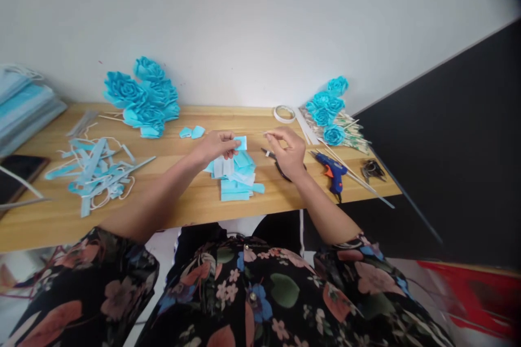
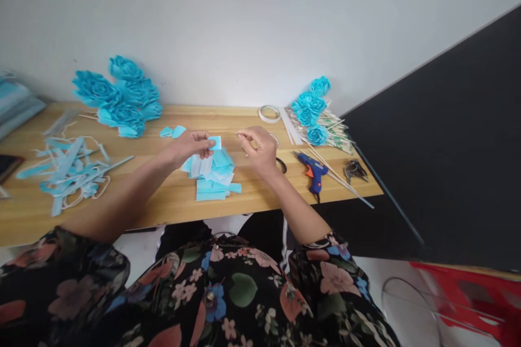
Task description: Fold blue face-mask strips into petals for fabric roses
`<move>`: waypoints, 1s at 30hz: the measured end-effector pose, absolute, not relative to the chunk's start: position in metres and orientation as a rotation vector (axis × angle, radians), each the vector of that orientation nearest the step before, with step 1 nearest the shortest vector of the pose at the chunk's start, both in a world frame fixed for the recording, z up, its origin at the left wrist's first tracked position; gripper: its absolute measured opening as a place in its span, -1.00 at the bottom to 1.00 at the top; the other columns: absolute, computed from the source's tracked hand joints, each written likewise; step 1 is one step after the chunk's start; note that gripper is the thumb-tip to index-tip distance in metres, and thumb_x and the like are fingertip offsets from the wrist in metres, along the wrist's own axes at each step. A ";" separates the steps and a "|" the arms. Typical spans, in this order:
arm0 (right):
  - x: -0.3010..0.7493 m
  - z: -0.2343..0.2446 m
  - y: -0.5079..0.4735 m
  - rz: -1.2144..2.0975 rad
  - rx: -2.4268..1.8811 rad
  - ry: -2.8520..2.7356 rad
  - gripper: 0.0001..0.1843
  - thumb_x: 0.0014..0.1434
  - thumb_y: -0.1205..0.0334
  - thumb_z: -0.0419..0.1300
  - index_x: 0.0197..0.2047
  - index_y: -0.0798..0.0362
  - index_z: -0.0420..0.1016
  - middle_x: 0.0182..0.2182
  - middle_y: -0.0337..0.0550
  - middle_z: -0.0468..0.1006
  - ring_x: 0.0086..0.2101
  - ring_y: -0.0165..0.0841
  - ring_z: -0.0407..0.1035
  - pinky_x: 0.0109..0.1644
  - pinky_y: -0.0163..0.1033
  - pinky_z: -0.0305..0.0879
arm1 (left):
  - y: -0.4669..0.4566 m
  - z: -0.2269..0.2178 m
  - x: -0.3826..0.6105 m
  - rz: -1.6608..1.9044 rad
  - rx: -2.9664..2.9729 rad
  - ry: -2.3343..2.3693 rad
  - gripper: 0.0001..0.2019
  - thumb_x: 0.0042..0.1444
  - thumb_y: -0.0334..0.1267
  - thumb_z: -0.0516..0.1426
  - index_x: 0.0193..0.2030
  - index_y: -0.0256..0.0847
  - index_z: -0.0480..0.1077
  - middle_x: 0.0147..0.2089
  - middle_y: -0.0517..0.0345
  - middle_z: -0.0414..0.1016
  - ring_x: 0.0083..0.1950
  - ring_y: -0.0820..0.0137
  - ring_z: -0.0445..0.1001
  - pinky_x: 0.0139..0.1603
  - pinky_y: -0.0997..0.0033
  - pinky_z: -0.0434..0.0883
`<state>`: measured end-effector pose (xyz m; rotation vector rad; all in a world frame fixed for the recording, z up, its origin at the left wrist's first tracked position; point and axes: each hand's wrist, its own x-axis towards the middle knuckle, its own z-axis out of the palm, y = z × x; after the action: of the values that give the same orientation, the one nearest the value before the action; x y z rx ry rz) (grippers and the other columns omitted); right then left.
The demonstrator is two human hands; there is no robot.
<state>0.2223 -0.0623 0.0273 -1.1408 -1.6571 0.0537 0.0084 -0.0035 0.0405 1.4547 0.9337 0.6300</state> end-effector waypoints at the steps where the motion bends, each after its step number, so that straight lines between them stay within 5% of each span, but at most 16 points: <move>1: 0.215 0.030 -0.060 0.026 -1.074 -1.705 -0.86 0.28 0.22 0.18 -0.24 -0.03 0.59 -0.35 -0.21 0.64 -0.33 -0.37 0.48 -0.19 -0.21 0.41 | -0.005 0.039 0.005 0.612 1.448 0.940 -0.84 0.11 -0.35 0.17 -0.48 -0.29 0.39 -0.55 0.18 0.45 -0.57 0.54 0.35 -0.48 0.51 0.30; 30: 0.177 0.002 -0.019 -0.268 -0.825 -2.087 -0.80 0.28 0.38 0.16 -0.19 -0.04 0.61 -0.25 -0.18 0.65 -0.20 -0.31 0.45 -0.11 -0.14 0.45 | 0.009 0.003 -0.024 0.642 1.312 0.926 -0.80 0.18 -0.33 0.17 -0.48 -0.26 0.35 -0.64 0.27 0.38 -0.63 0.58 0.31 -0.58 0.59 0.24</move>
<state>0.1769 -0.0192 0.0024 -0.8249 -2.0866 -0.2685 -0.0238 0.0090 0.0030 1.3117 0.9261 0.6415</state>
